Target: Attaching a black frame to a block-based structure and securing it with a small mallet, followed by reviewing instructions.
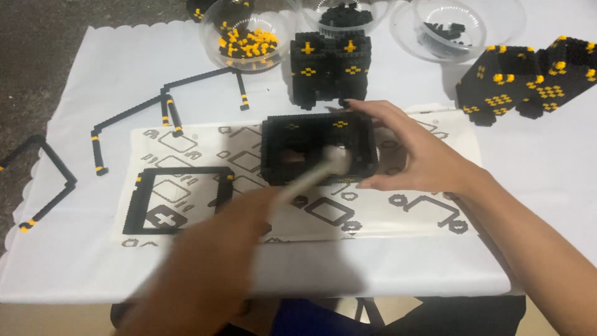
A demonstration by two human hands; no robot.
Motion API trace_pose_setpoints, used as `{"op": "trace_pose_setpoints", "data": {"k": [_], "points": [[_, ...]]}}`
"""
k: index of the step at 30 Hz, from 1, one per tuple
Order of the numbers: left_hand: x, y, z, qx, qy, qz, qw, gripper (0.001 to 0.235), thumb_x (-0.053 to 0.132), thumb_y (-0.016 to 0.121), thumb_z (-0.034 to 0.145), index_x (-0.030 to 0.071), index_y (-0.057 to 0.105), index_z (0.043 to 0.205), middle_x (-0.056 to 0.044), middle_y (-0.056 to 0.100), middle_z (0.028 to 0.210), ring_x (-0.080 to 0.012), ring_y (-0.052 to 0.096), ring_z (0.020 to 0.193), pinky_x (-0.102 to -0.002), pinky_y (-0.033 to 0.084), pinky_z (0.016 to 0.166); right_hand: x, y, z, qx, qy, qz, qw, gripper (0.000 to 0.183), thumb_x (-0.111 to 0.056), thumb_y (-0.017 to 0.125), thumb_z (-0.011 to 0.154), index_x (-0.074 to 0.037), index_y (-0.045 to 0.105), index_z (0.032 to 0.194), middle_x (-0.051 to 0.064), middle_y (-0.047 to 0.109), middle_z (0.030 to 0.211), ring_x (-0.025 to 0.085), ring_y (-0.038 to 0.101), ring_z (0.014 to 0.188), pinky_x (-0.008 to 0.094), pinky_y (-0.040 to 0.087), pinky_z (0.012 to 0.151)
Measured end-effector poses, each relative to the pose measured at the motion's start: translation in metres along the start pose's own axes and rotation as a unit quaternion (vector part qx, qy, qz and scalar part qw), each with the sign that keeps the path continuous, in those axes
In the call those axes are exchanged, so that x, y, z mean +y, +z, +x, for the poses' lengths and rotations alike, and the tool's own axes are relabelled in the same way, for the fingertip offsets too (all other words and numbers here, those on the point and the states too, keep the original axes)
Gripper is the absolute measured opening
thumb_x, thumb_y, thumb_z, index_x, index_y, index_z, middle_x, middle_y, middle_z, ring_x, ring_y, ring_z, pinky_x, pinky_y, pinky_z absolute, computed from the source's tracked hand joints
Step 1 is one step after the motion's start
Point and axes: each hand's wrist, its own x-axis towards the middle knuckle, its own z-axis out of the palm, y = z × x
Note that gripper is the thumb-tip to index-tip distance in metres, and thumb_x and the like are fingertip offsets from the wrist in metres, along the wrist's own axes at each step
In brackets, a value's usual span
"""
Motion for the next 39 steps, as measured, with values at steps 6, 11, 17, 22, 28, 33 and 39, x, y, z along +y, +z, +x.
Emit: {"op": "trace_pose_setpoints", "data": {"k": [6,11,17,22,28,33,39], "points": [[0.036,0.023,0.017,0.083,0.161,-0.039,0.983,0.037,0.014,0.04,0.091,0.016,0.047,0.127,-0.007,0.063,0.104,-0.0345,0.06,0.063,-0.047,0.045,0.047,0.003,-0.002,0.0,0.001,-0.013,-0.021,1.0,0.088,-0.022,0.077,0.069,-0.013,0.03,0.142,0.011,0.037,0.142,0.027,0.04,0.131,0.044,0.032,0.108],[0.034,0.035,0.02,0.046,0.121,0.017,0.991,0.038,0.018,0.038,0.091,0.022,0.047,0.128,-0.007,0.06,0.099,-0.0417,0.059,0.063,-0.054,0.045,0.043,0.001,-0.002,0.0,0.005,-0.028,0.025,0.999,0.08,-0.014,0.077,0.07,-0.011,0.035,0.139,0.012,0.038,0.138,0.025,0.043,0.129,0.042,0.038,0.109],[0.032,0.035,0.02,0.085,0.148,0.037,0.985,0.036,0.015,0.042,0.091,0.017,0.05,0.127,-0.008,0.059,0.093,-0.0428,0.056,0.052,-0.052,0.042,0.036,-0.002,-0.002,0.001,-0.004,-0.01,0.024,1.0,0.08,-0.016,0.076,0.07,-0.013,0.035,0.139,0.011,0.037,0.141,0.027,0.044,0.129,0.044,0.039,0.108],[0.031,0.039,0.022,0.096,0.173,0.094,0.976,0.052,0.004,0.045,0.08,0.017,0.048,0.13,-0.008,0.062,0.095,-0.0392,0.06,0.055,-0.05,0.047,0.035,0.001,-0.003,0.0,-0.011,-0.003,-0.052,0.999,0.084,-0.03,0.076,0.07,-0.014,0.034,0.141,0.01,0.037,0.143,0.026,0.041,0.129,0.041,0.034,0.104],[0.024,0.043,0.023,0.136,0.201,0.114,0.963,0.052,0.002,0.047,0.08,0.011,0.049,0.131,-0.004,0.058,0.088,-0.0283,0.055,0.045,-0.04,0.042,0.028,0.001,-0.001,0.0,-0.032,-0.012,-0.1,0.994,0.074,-0.035,0.07,0.074,-0.022,0.04,0.14,0.011,0.031,0.147,0.029,0.033,0.136,0.054,0.027,0.107],[0.019,0.05,0.022,0.171,0.225,0.141,0.949,0.068,-0.003,0.049,0.066,0.012,0.049,0.132,-0.006,0.061,0.097,-0.0246,0.057,0.047,-0.037,0.042,0.03,-0.001,0.0,-0.001,-0.029,-0.06,-0.139,0.988,0.057,-0.033,0.068,0.078,-0.019,0.053,0.132,0.014,0.028,0.148,0.03,0.031,0.137,0.048,0.029,0.108],[0.023,0.043,0.022,0.198,0.224,0.129,0.945,0.058,0.001,0.049,0.074,0.012,0.051,0.131,-0.002,0.058,0.089,-0.0244,0.055,0.048,-0.035,0.04,0.031,-0.003,0.002,-0.002,-0.039,-0.056,-0.188,0.98,0.047,-0.036,0.059,0.082,-0.019,0.058,0.127,0.02,0.023,0.15,0.034,0.028,0.138,0.05,0.037,0.099]]}}
